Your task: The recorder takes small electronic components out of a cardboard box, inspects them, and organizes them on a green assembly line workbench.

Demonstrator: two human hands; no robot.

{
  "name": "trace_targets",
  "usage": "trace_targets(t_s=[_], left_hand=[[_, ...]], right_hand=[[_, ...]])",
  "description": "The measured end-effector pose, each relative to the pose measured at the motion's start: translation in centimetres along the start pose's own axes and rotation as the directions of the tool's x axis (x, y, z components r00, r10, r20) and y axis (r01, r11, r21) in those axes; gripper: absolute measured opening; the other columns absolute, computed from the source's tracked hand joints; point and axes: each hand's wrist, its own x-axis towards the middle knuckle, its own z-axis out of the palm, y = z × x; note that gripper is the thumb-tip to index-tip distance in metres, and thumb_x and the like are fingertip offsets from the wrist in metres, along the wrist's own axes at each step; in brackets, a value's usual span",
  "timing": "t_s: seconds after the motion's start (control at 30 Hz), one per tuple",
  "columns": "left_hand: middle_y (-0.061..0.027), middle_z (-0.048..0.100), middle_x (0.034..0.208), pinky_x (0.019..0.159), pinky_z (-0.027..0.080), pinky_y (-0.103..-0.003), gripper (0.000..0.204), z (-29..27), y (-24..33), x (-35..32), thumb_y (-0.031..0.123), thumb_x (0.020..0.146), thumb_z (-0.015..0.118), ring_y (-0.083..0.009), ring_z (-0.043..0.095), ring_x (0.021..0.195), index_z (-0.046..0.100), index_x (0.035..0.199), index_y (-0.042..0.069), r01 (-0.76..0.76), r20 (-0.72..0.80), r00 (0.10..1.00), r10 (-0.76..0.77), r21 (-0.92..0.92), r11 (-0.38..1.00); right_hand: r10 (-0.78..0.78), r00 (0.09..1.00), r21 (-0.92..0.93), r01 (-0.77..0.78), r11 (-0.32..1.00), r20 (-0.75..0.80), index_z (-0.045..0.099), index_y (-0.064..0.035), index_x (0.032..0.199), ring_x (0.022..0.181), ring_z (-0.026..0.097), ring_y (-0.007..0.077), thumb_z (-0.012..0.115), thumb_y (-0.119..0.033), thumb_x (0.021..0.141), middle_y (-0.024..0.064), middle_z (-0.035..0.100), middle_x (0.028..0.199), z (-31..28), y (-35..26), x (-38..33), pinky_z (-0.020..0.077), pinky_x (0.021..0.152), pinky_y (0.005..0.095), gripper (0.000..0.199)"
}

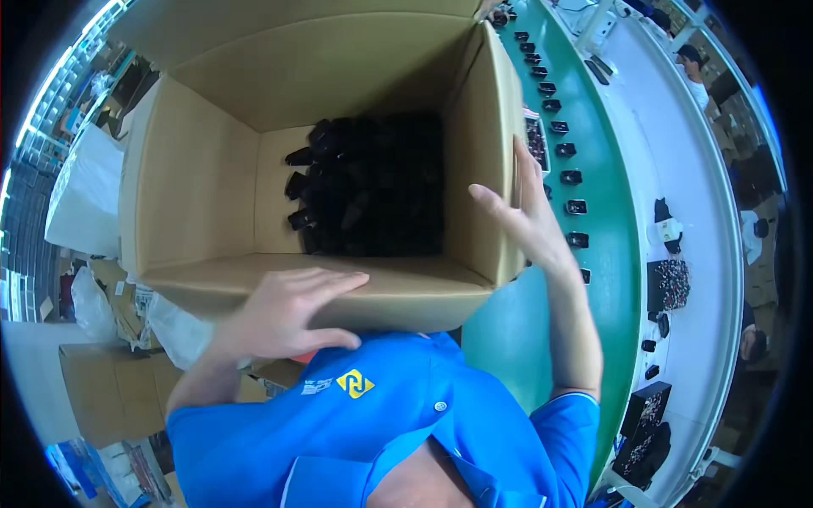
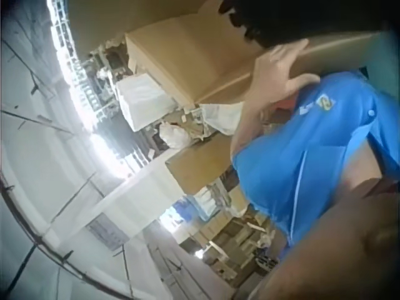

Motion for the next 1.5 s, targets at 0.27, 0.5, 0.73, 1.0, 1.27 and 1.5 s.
trace_targets(t_s=[0.27, 0.5, 0.73, 1.0, 1.27, 1.5], left_hand=[[-0.0215, 0.05, 0.14, 0.106, 0.042, -0.044, 0.073, -17.4, -24.2, -6.1, 0.036, 0.081, 0.074, -0.0362, 0.053, 0.124, 0.048, 0.138, -0.001, 0.862, -0.741, 0.497, -0.452, 0.483, 0.155], [-0.0203, 0.066, 0.094, 0.07, 0.053, -0.034, 0.048, -20.6, -28.0, -4.3, 0.013, 0.074, 0.071, -0.0285, 0.063, 0.078, 0.06, 0.113, -0.011, 0.817, -0.454, 0.521, -0.722, 0.021, 0.576], [-0.0182, 0.066, 0.093, 0.067, 0.053, -0.033, 0.041, -30.7, -19.2, 3.3, 0.012, 0.08, 0.067, -0.0227, 0.063, 0.074, 0.059, 0.115, -0.01, 0.813, -0.464, 0.581, -0.668, 0.364, 0.455], [-0.0184, 0.063, 0.101, 0.079, 0.052, -0.039, 0.035, -34.7, -17.0, 9.0, 0.017, 0.089, 0.063, -0.0292, 0.063, 0.087, 0.055, 0.115, -0.005, 0.551, -0.491, 0.831, -0.262, 0.793, 0.261], [-0.0176, 0.064, 0.11, 0.086, 0.051, -0.045, 0.033, -32.4, -11.1, 18.7, 0.019, 0.087, 0.064, -0.0342, 0.063, 0.097, 0.056, 0.112, -0.001, 0.48, -0.451, 0.85, -0.274, 0.876, 0.047], [-0.0165, 0.069, 0.092, 0.074, 0.053, -0.045, 0.027, -20.4, -2.4, 15.4, 0.012, 0.088, 0.062, -0.0342, 0.066, 0.08, 0.059, 0.11, -0.002, 0.328, -0.325, 0.942, 0.086, 0.945, -0.018]], right_hand=[[0.104, 0.959, 0.175, -0.154, 0.973, 0.264, 0.015, -0.0033, 0.156, 0.145, 0.021, 0.0449, 0.053, -0.022, 0.082, 0.0265, 0.024, 0.157, 0.0, -0.3, 5.1, 0.0212, 0.117, 0.0547, 0.085], [0.317, 0.884, 0.215, -0.402, 0.89, 0.342, 0.012, -0.0004, 0.156, 0.144, 0.021, 0.0463, 0.051, -0.013, 0.079, 0.0314, 0.023, 0.155, -1.4, -1.1, 3.8, 0.0269, 0.115, 0.055, 0.087], [0.121, 0.976, 0.474, -0.195, 0.859, 0.182, 0.021, -0.0025, 0.155, 0.137, 0.037, 0.0358, 0.047, -0.004, 0.083, 0.0255, 0.034, 0.152, 1.3, 5.2, -0.7, 0.0367, 0.109, 0.0425, 0.077], [0.136, 0.989, 0.607, -0.144, 0.782, 0.06, 0.029, -0.0016, 0.151, 0.122, 0.053, 0.0327, 0.05, -0.004, 0.084, 0.0241, 0.05, 0.138, 12.6, 17.6, -1.3, 0.0452, 0.1, 0.0374, 0.07], [0.309, 0.949, 0.756, -0.242, 0.608, 0.055, 0.031, -0.0037, 0.15, 0.1, 0.062, 0.0247, 0.051, -0.005, 0.089, 0.0208, 0.058, 0.123, 19.1, 18.1, -2.1, 0.052, 0.084, 0.0296, 0.065], [0.342, 0.93, 0.754, -0.13, 0.643, -0.131, 0.031, -0.0011, 0.149, 0.106, 0.063, 0.0298, 0.056, -0.008, 0.094, 0.0248, 0.058, 0.126, 22.6, 23.2, -6.5, 0.0546, 0.085, 0.0339, 0.062]])
